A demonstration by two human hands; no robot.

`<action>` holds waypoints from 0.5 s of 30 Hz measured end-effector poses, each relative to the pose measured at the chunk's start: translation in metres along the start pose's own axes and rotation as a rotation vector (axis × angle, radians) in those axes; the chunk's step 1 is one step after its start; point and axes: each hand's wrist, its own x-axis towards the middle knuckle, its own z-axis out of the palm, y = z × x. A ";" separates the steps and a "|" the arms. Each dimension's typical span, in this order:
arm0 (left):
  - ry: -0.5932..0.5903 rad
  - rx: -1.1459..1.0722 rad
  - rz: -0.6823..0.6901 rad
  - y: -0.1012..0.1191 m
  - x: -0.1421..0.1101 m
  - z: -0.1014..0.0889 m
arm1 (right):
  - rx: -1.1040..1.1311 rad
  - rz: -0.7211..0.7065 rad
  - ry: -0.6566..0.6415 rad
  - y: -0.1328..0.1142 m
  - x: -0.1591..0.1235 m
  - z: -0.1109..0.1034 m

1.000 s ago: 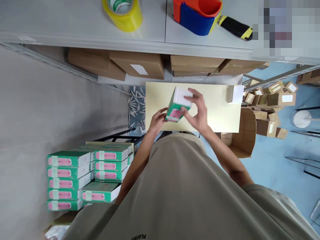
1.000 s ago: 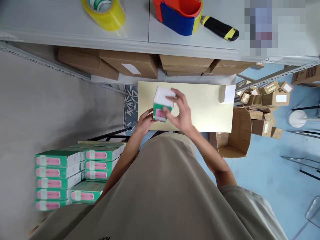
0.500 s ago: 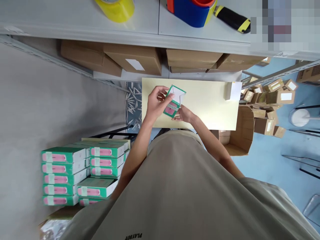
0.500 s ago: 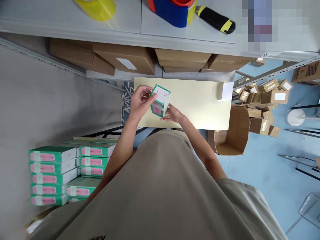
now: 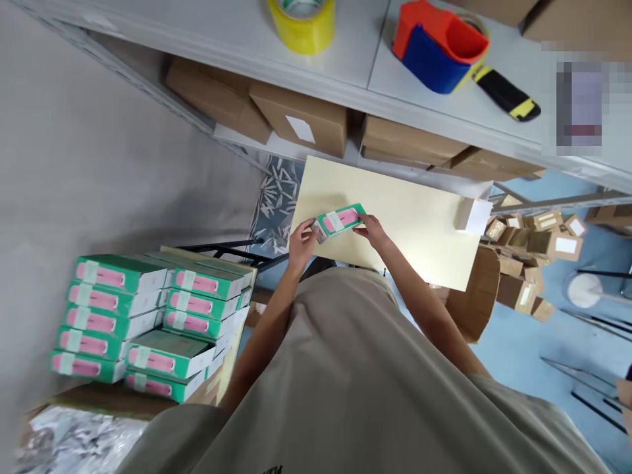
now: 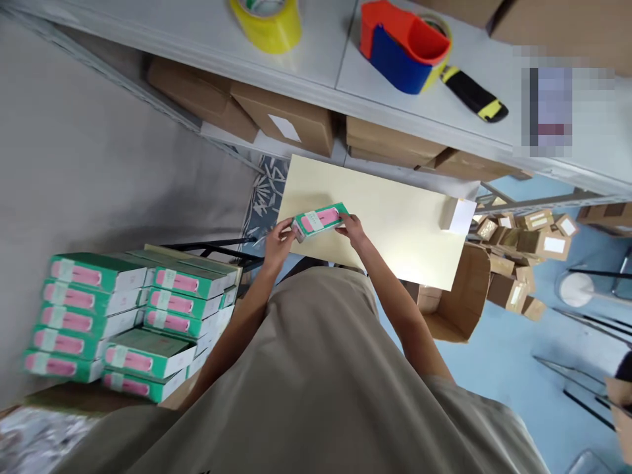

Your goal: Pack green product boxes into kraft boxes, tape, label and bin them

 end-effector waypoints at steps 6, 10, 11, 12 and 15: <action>0.075 -0.358 -0.292 -0.031 0.022 -0.003 | -0.524 -0.221 0.000 -0.058 0.062 0.087; 0.035 -0.430 -0.309 -0.027 0.055 0.004 | -0.719 -0.306 0.018 -0.094 0.087 0.115; 0.021 -0.445 -0.311 -0.025 0.062 0.005 | -0.742 -0.317 0.028 -0.100 0.091 0.118; 0.003 -0.457 -0.312 -0.024 0.069 0.006 | -0.761 -0.326 0.040 -0.104 0.094 0.121; -0.076 -0.486 -0.312 -0.022 0.083 0.004 | -0.784 -0.354 0.071 -0.107 0.099 0.126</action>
